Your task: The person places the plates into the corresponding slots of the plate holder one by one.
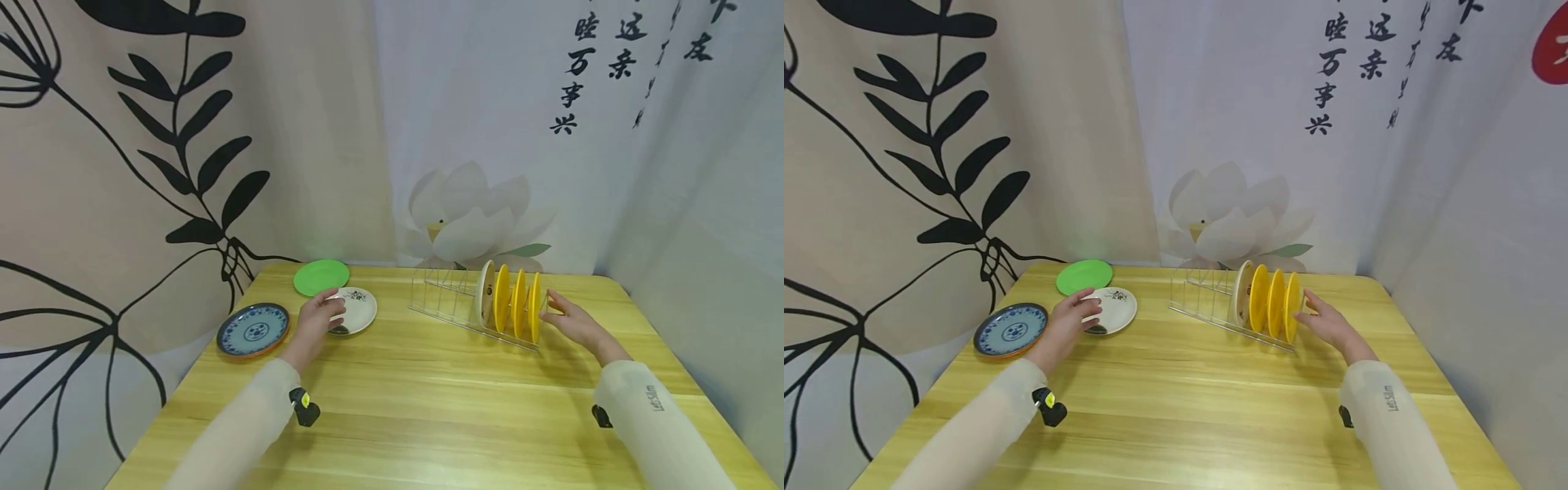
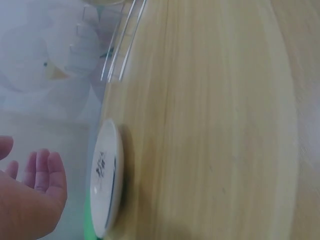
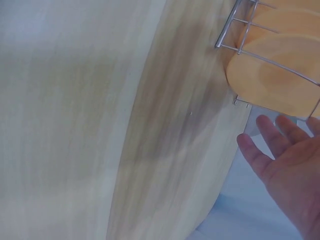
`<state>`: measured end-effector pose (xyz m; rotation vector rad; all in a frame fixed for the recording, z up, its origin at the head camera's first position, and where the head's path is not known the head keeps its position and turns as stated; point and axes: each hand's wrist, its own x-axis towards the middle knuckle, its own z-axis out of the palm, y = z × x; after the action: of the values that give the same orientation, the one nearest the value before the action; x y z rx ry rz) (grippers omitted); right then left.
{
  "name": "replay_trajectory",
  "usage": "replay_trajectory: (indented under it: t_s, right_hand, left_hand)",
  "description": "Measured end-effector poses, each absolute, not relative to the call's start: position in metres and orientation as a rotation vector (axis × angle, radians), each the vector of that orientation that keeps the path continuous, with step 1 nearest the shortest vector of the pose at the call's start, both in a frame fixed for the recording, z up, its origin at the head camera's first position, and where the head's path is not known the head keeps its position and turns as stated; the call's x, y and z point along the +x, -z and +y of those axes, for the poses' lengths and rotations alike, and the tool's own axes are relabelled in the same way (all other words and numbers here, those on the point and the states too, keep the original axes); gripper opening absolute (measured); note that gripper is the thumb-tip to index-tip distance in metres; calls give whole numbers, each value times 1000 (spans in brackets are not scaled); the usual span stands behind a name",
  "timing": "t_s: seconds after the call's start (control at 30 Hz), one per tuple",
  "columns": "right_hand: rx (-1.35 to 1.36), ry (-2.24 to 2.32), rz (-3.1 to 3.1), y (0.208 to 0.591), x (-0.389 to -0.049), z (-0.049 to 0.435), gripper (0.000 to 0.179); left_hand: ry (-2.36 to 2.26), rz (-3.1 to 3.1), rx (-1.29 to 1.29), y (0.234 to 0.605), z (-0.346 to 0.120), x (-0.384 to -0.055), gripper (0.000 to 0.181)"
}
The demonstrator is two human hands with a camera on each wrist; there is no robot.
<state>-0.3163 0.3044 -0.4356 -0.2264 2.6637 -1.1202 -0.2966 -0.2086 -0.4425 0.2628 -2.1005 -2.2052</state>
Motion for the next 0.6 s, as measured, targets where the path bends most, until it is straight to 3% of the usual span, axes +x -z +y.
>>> replay_trajectory:
  t_s: [0.6]
  right_hand:
    - [-220,1183,2523,436,-324,311,83]
  left_hand:
    - [2198,-2107,364,454,-238,-286,48]
